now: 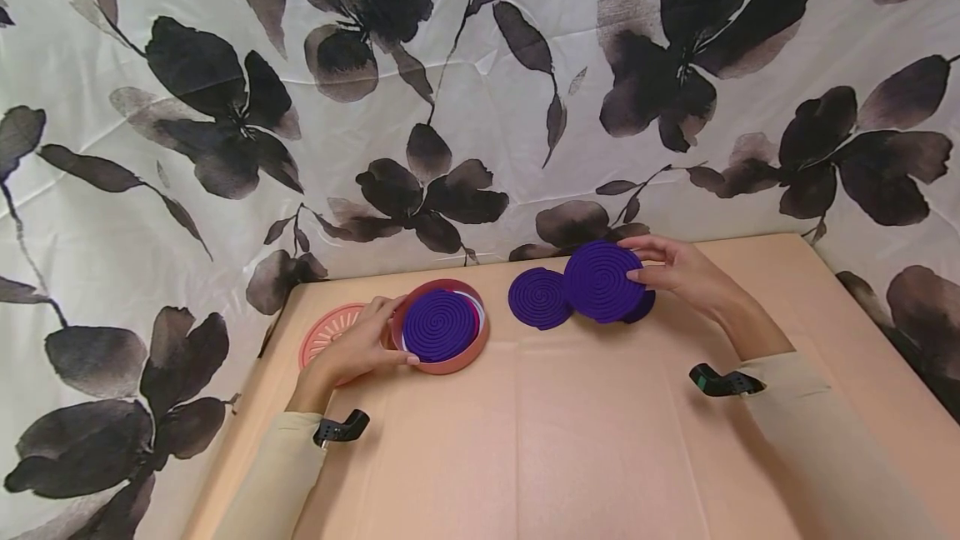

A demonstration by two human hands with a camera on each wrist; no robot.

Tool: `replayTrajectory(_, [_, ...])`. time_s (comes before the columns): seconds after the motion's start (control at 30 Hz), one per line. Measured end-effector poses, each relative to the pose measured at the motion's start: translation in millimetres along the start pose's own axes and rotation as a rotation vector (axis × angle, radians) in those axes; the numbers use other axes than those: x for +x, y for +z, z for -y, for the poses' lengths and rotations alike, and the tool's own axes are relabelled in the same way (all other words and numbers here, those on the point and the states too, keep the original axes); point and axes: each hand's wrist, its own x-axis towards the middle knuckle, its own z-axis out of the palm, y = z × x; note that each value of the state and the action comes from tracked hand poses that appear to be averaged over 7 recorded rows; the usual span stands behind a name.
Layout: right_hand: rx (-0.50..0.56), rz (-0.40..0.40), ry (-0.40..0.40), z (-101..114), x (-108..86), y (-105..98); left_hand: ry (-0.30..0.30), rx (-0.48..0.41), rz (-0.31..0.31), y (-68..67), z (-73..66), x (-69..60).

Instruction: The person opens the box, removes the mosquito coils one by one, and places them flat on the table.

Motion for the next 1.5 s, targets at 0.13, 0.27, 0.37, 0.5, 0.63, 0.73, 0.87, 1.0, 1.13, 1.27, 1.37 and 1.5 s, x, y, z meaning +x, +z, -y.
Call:
replayTrajectory(0.13, [-0.007,-0.005,0.002,-5,-1.4,-8,0.0,-0.002,-0.001,0.6,0.0,-0.2])
replayTrajectory(0.27, [0.003,-0.011,0.02,-8,-3.2,-16,-0.002,-0.002,-0.004,1.0,-0.6,-0.6])
replayTrajectory(0.37, [0.023,-0.017,0.031,-10,-4.4,-22,-0.002,-0.004,-0.006,1.3,-1.4,-0.8])
replayTrajectory(0.5, [0.081,-0.033,0.038,-15,-3.9,-30,-0.002,-0.006,-0.007,1.8,-1.3,-0.8])
replayTrajectory(0.63, [0.11,-0.048,0.03,-21,-4.1,-38,0.003,-0.008,-0.01,2.3,-0.9,-0.8])
replayTrajectory(0.73, [0.114,-0.045,0.022,-25,-5.3,-45,0.009,-0.01,-0.013,2.6,-0.8,-0.8])
replayTrajectory(0.87, [0.127,-0.023,0.011,-33,-6.8,-55,0.013,-0.009,-0.016,3.4,-0.5,-0.8])
replayTrajectory(1.0, [0.1,-0.025,0.015,-38,-9.1,-65,0.01,-0.009,-0.016,4.1,-1.2,-1.3])
replayTrajectory(1.13, [0.014,-0.059,0.046,-42,-12.4,-74,0.004,-0.006,-0.013,4.8,-2.0,-1.7])
replayTrajectory(1.27, [-0.041,-0.08,0.066,-46,-15.5,-83,0.0,0.001,-0.012,5.5,-2.3,-1.9])
replayTrajectory(1.37, [-0.048,-0.089,0.074,-50,-17.7,-88,-0.007,0.001,-0.01,5.8,-2.8,-2.2])
replayTrajectory(1.5, [0.027,-0.091,0.07,-56,-20.8,-96,-0.01,-0.005,-0.009,5.9,-3.4,-2.8])
